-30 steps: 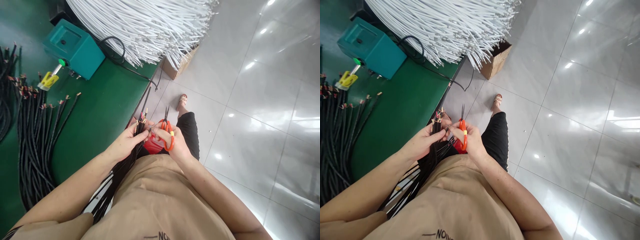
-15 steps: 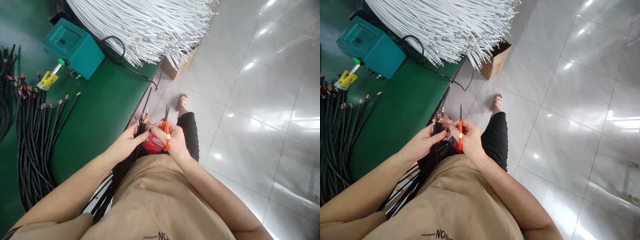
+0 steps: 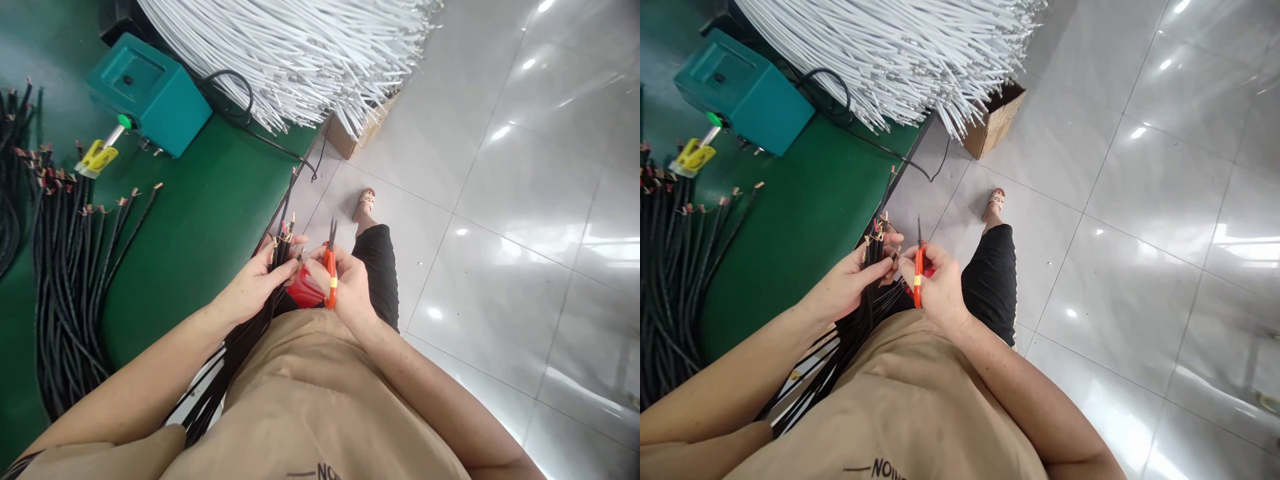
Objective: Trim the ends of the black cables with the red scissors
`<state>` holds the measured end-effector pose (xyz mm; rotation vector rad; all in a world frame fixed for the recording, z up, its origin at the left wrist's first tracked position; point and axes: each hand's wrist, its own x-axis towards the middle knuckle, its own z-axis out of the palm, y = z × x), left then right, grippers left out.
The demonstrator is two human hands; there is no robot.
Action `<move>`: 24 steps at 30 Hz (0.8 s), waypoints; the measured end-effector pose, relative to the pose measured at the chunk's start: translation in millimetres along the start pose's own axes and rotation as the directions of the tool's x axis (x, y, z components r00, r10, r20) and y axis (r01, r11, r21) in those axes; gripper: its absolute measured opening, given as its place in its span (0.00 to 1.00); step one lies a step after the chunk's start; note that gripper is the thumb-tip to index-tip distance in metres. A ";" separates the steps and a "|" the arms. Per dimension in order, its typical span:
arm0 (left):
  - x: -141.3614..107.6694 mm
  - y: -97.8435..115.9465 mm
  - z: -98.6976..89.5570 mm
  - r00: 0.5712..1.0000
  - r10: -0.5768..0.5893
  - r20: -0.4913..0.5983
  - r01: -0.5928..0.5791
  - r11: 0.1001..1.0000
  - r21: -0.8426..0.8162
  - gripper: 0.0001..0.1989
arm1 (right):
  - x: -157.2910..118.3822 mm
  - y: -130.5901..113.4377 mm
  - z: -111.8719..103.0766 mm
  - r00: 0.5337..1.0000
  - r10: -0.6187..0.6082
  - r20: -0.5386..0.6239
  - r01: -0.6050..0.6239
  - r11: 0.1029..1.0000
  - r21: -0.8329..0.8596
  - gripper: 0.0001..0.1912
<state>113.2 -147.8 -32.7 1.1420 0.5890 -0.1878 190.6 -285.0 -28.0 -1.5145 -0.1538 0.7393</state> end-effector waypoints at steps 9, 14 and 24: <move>0.5 -1.0 -1.0 0.999 0.043 0.007 -0.044 0.995 0.086 0.19 | 7.0 -1.4 -1.3 0.999 0.034 -0.035 -0.037 0.997 -0.066 0.08; 1.1 -0.8 -2.2 0.998 0.063 -0.011 -0.060 0.988 0.141 0.19 | 4.3 -1.3 0.2 0.999 -0.033 -0.001 0.033 0.993 -0.113 0.06; 1.4 0.3 -1.9 0.995 0.056 -0.082 -0.040 0.984 0.176 0.17 | -1.0 -0.4 -21.5 0.958 -0.250 0.140 0.279 0.708 -0.649 0.07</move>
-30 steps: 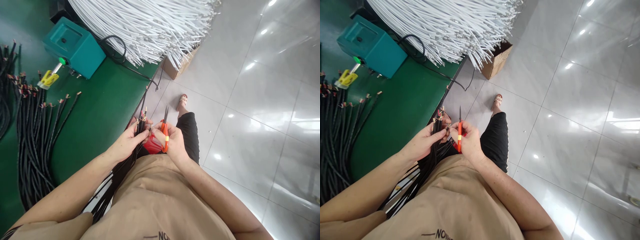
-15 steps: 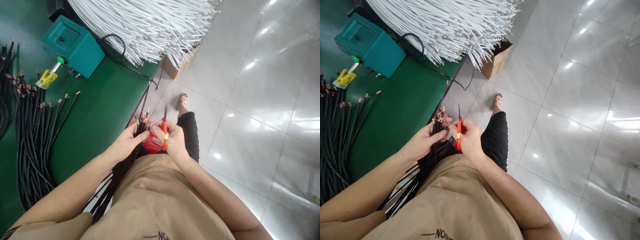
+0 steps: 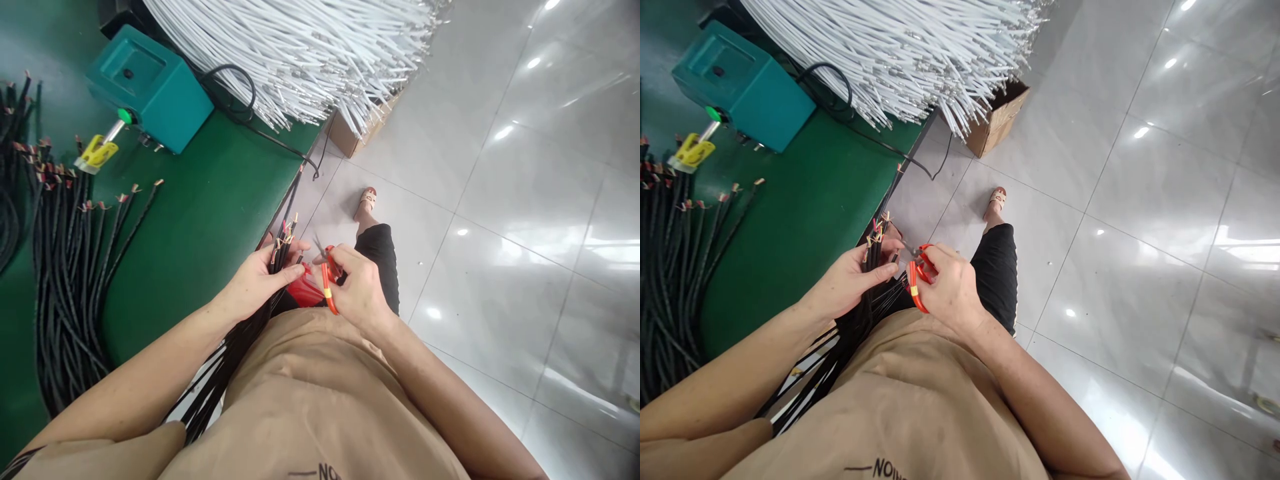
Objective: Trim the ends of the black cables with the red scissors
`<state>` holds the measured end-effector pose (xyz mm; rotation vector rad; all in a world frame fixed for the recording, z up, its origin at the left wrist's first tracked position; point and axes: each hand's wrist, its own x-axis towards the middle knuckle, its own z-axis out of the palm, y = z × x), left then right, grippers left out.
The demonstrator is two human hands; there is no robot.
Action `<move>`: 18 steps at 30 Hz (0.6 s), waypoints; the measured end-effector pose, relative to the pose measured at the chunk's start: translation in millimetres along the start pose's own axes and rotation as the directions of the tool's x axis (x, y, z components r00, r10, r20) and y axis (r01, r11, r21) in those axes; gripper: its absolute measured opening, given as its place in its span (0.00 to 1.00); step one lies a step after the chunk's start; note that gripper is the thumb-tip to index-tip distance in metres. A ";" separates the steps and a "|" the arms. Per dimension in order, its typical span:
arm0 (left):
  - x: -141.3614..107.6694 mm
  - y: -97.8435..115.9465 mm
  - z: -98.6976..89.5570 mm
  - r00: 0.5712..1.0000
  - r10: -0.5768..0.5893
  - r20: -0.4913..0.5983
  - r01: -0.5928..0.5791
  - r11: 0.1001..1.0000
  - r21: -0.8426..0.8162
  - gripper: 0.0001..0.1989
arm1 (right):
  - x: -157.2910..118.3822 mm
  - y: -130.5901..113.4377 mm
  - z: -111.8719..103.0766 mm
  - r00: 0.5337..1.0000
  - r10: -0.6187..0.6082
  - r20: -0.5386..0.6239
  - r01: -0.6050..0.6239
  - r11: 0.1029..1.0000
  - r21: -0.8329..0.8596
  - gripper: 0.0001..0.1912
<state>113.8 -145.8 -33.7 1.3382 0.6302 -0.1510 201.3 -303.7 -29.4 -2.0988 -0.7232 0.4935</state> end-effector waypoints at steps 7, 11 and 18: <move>-0.7 2.2 1.1 0.999 -0.016 -0.049 0.020 0.996 0.089 0.19 | -8.8 7.3 -0.2 0.987 -0.156 0.048 0.160 0.879 -0.449 0.06; -0.7 4.9 1.4 0.998 -0.024 -0.054 0.032 0.989 0.147 0.19 | -9.1 5.6 -3.8 0.981 -0.179 0.072 0.191 0.835 -0.516 0.09; -0.2 10.0 1.8 0.999 0.004 -0.042 0.008 0.959 0.282 0.17 | -8.1 6.5 -12.6 0.963 -0.229 0.141 0.268 0.775 -0.572 0.12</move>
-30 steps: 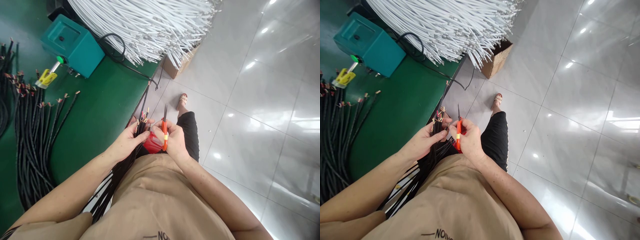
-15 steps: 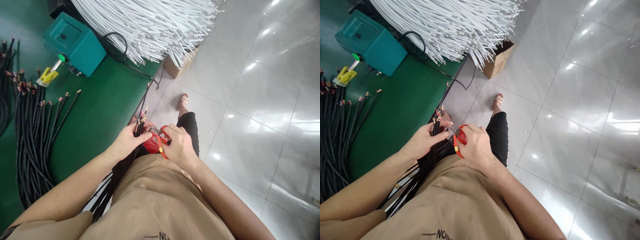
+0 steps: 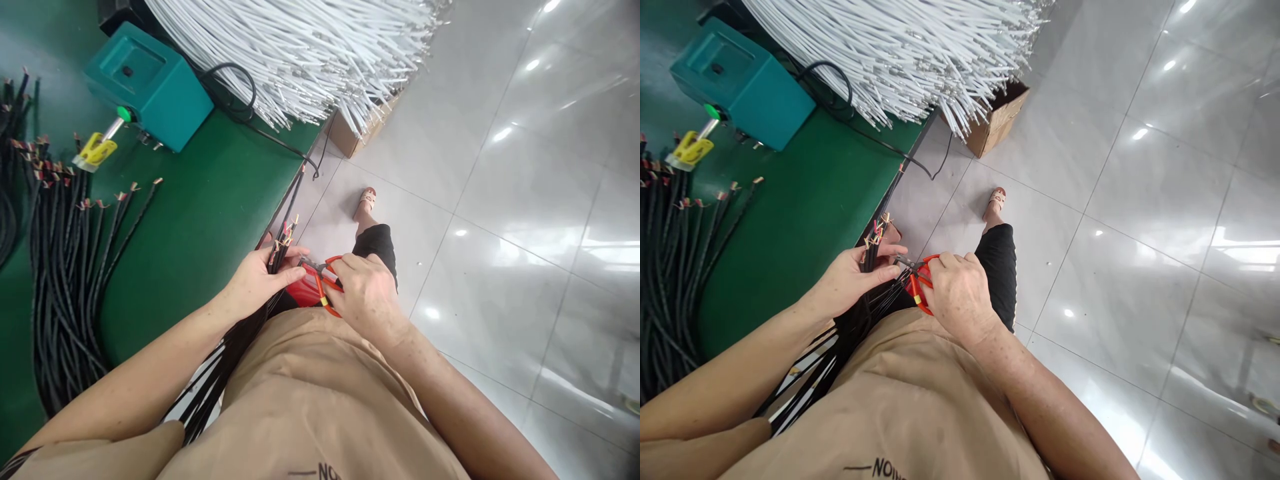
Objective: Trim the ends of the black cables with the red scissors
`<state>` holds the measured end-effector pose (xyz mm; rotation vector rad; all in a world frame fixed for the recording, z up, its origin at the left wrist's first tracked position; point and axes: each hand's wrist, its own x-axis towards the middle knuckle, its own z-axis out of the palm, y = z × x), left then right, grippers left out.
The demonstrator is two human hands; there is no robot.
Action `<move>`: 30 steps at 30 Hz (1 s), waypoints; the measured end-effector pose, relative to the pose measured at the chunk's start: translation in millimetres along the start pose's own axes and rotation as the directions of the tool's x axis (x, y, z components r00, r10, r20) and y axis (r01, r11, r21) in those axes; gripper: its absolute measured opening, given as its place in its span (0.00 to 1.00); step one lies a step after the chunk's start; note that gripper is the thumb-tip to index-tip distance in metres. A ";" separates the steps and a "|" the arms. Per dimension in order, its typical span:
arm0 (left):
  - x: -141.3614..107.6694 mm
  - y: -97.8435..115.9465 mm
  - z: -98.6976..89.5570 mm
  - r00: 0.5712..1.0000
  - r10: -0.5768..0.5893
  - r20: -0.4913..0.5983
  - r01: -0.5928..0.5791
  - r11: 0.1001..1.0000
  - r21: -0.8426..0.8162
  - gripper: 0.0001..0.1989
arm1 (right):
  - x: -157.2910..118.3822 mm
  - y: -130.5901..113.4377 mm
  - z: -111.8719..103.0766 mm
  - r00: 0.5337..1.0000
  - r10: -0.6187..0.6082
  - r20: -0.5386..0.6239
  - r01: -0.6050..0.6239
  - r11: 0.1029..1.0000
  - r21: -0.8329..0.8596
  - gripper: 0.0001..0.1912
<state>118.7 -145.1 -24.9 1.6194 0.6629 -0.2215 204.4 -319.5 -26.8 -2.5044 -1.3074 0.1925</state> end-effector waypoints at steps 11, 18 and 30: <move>1.2 -5.2 -1.2 0.999 0.046 0.008 -0.047 0.999 0.021 0.17 | -2.6 6.5 5.8 0.999 -0.030 0.040 0.031 0.999 -0.025 0.13; 0.8 0.5 0.6 0.999 0.023 -0.036 -0.023 1.000 0.000 0.18 | 1.5 2.6 2.0 0.997 0.075 -0.029 -0.068 0.983 0.171 0.13; 2.5 -8.3 -0.8 1.000 -0.008 -0.007 0.008 1.000 -0.016 0.20 | 2.5 10.2 -4.5 0.996 -0.078 0.048 0.080 0.995 -0.056 0.11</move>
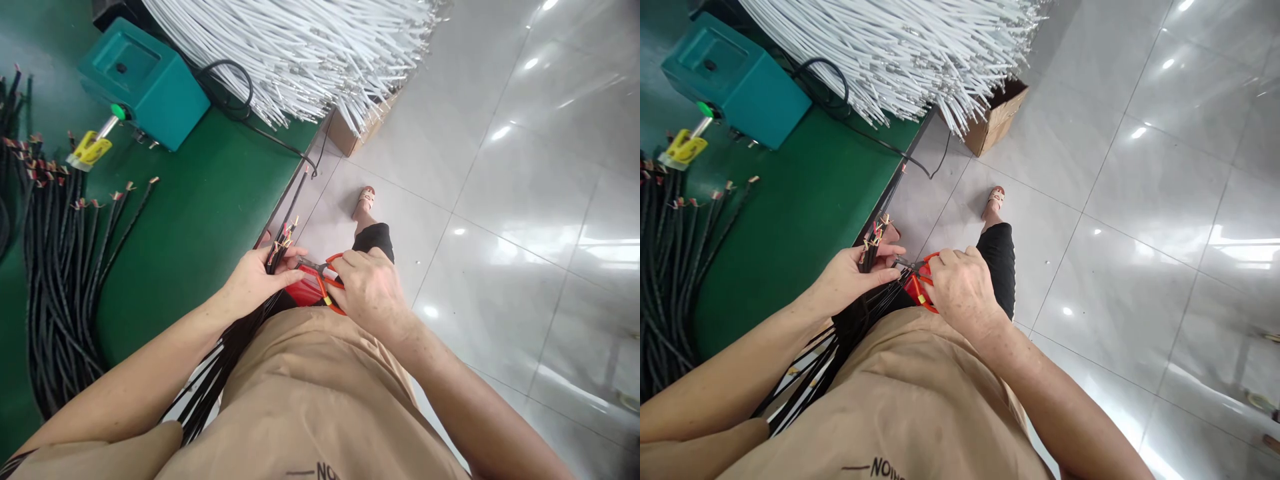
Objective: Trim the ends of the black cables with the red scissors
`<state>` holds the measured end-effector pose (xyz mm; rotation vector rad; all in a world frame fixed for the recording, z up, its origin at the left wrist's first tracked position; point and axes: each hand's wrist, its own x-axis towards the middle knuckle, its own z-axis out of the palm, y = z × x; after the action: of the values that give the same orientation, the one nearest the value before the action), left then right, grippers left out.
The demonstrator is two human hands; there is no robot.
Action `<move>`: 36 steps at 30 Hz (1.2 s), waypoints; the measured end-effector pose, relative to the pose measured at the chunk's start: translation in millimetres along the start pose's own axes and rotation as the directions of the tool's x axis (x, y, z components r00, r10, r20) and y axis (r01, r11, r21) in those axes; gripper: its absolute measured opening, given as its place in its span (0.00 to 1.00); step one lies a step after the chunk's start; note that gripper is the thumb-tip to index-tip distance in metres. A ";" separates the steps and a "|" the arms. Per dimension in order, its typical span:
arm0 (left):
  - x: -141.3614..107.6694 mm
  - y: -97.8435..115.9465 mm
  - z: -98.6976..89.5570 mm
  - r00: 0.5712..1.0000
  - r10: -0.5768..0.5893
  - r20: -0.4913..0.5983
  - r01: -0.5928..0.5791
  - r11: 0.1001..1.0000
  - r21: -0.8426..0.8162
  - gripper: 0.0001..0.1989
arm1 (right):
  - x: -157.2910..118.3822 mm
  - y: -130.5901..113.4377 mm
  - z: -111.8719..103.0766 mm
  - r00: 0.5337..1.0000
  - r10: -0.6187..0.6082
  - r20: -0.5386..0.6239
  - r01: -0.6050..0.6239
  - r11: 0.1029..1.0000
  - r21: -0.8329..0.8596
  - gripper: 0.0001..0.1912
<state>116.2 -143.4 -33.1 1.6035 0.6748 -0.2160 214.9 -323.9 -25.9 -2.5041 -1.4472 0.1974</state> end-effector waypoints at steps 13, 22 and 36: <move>-0.6 2.2 1.2 1.000 0.002 -0.017 -0.001 0.999 0.047 0.19 | -1.6 2.1 3.6 0.996 0.015 0.087 -0.018 0.999 0.034 0.15; -1.2 4.1 0.9 1.000 0.011 -0.021 -0.013 0.995 -0.094 0.18 | 4.3 -1.9 5.2 0.959 0.276 -0.064 -0.224 0.877 0.425 0.16; -2.0 12.2 0.2 0.978 -0.139 0.157 0.199 0.848 -0.491 0.20 | -0.9 -6.8 18.1 0.963 0.257 -0.075 -0.203 0.885 0.419 0.12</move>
<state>121.1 -144.2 -21.8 1.0179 0.7134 -0.2368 204.5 -318.9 -41.5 -2.2830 -0.9365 0.3362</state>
